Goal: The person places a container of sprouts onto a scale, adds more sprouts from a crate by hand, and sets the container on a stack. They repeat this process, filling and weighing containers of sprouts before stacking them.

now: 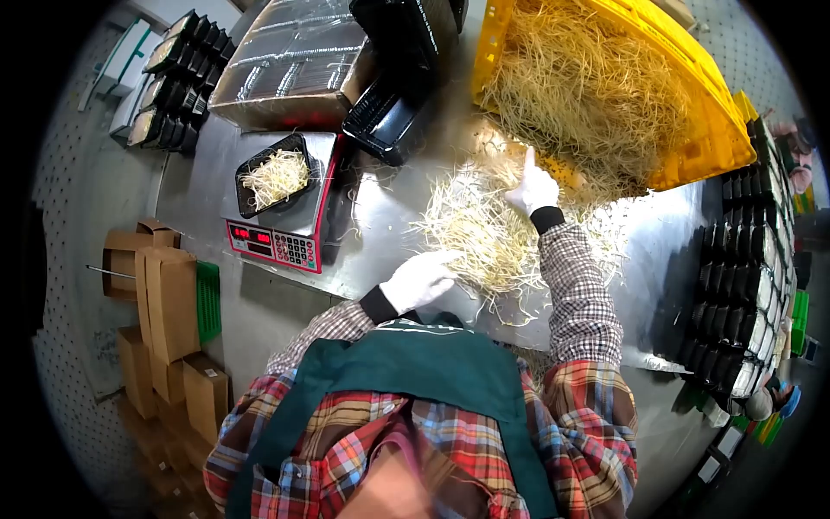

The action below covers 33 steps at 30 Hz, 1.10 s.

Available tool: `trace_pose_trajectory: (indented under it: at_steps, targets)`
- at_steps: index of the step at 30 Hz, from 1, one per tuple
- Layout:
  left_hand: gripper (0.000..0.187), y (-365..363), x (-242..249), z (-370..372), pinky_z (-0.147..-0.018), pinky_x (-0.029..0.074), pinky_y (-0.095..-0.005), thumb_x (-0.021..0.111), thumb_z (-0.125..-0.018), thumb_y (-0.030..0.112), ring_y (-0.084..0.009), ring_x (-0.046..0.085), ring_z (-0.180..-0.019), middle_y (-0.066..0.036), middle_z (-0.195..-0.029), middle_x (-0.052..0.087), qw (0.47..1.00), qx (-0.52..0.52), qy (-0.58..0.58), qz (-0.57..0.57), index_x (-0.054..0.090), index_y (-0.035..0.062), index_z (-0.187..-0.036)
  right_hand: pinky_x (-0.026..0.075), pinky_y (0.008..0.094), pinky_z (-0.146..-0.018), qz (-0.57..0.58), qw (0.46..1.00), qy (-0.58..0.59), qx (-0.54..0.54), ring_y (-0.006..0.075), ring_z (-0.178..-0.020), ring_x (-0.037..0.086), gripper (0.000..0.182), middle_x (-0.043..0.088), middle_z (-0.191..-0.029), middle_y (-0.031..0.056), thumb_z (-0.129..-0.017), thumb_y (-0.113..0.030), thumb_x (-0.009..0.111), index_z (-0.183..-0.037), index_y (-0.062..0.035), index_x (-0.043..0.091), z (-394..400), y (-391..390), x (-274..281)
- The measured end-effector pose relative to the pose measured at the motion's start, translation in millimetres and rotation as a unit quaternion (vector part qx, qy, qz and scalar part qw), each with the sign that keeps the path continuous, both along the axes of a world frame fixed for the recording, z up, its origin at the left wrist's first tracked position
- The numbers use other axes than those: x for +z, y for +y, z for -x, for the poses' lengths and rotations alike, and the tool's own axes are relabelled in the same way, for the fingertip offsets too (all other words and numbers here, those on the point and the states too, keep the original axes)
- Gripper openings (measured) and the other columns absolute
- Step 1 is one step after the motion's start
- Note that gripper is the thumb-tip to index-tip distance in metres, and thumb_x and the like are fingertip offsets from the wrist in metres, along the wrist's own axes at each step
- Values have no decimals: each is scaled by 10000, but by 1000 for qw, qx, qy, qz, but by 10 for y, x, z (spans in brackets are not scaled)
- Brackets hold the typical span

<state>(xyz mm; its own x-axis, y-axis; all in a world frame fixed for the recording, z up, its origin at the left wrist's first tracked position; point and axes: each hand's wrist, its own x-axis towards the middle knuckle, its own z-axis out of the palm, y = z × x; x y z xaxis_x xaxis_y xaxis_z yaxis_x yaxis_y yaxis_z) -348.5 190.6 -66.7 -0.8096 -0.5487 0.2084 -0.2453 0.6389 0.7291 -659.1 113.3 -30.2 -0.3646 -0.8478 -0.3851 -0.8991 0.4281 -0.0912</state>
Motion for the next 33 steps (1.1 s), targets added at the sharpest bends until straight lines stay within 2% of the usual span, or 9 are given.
trace_pose_trajectory:
  at_steps: [3, 6, 10, 12, 14, 22, 24, 29, 33]
  targets:
    - [156, -61, 443, -274, -928, 506, -398, 654, -907, 211, -319, 626, -1100, -117, -1307, 642, 994, 22, -43, -95, 725, 73, -887, 554, 392, -897, 36, 998, 4, -44, 333, -1088, 643, 1276, 615, -1241, 249, -685, -525, 821, -1576, -3, 72, 73, 19, -70]
    - [160, -12, 503, -513, -912, 509, -368, 711, -875, 229, -286, 635, -1072, -94, -1244, 682, 991, 72, -49, -105, 728, 76, -830, 238, 536, -1199, -22, 999, 42, 17, 434, -1480, 223, 1465, 119, -1621, 281, -568, -719, 823, -1579, -27, 20, -81, 202, -298]
    - [139, 59, 512, -736, -769, 555, -337, 737, -876, 186, -215, 707, -862, -90, -1126, 706, 979, 165, -15, -117, 741, 48, -896, 249, 607, -1166, -26, 998, 56, 6, 417, -1463, 274, 1474, 136, -1621, 270, -549, -695, 854, -1579, -44, 24, -86, 131, -271]
    - [136, 48, 462, -835, -704, 567, -309, 730, -892, 153, -190, 721, -728, -100, -1055, 703, 969, 214, 42, -119, 739, 38, -964, 503, 475, -996, -12, 999, 39, 18, 356, -1194, 594, 1342, 526, -1372, 258, -591, -525, 891, -1568, -25, 119, -26, 58, -231]
    - [137, 7, 637, -998, -837, 538, -379, 748, -859, 215, -261, 666, -987, -106, -1069, 716, 954, 267, 44, -130, 744, 83, -896, 556, 410, -897, 40, 999, 29, 16, 327, -1024, 676, 1114, 681, -1105, 194, -639, -388, 854, -1512, -5, 279, 61, 31, -291]
    - [384, -625, 866, -2137, -1111, 397, -378, 539, -955, -2, -253, 544, -1287, -118, -1314, 631, 876, 468, 83, 89, 573, 15, -1337, 533, 438, -932, 94, 992, 57, 54, 366, -1118, 624, 1161, 606, -1259, 245, -616, -486, 872, -1524, -49, 294, -125, 226, -217]
    - [464, -1076, 857, -2299, -1142, 355, -413, 572, -947, 69, -322, 493, -1332, -158, -1414, 553, 875, 439, 5, 202, 515, 26, -1406, 409, 512, -1101, 97, 987, 78, 105, 414, -1364, 434, 1432, 368, -1509, 302, -502, -646, 890, -1576, -69, 139, 103, 244, -711]
    - [635, -2012, 776, -2207, -1153, 305, -453, 593, -953, 298, -374, 418, -1371, -203, -1482, 460, 865, 410, -137, 253, 395, 47, -1501, 456, 468, -1064, -58, 997, -47, 2, 386, -1278, 531, 1311, 480, -1438, 272, -603, -460, 905, -1583, -98, 112, 16, 60, -189]
    - [714, -2204, 835, -2516, -1137, 342, -421, 672, -902, 248, -378, 453, -1353, -232, -1472, 471, 874, 458, 62, 151, 368, 22, -1507, 504, 427, -1003, 94, 995, 19, -9, 373, -1162, 606, 946, 623, -1250, 231, -700, -270, 822, -1500, -80, 353, -26, 154, 30]
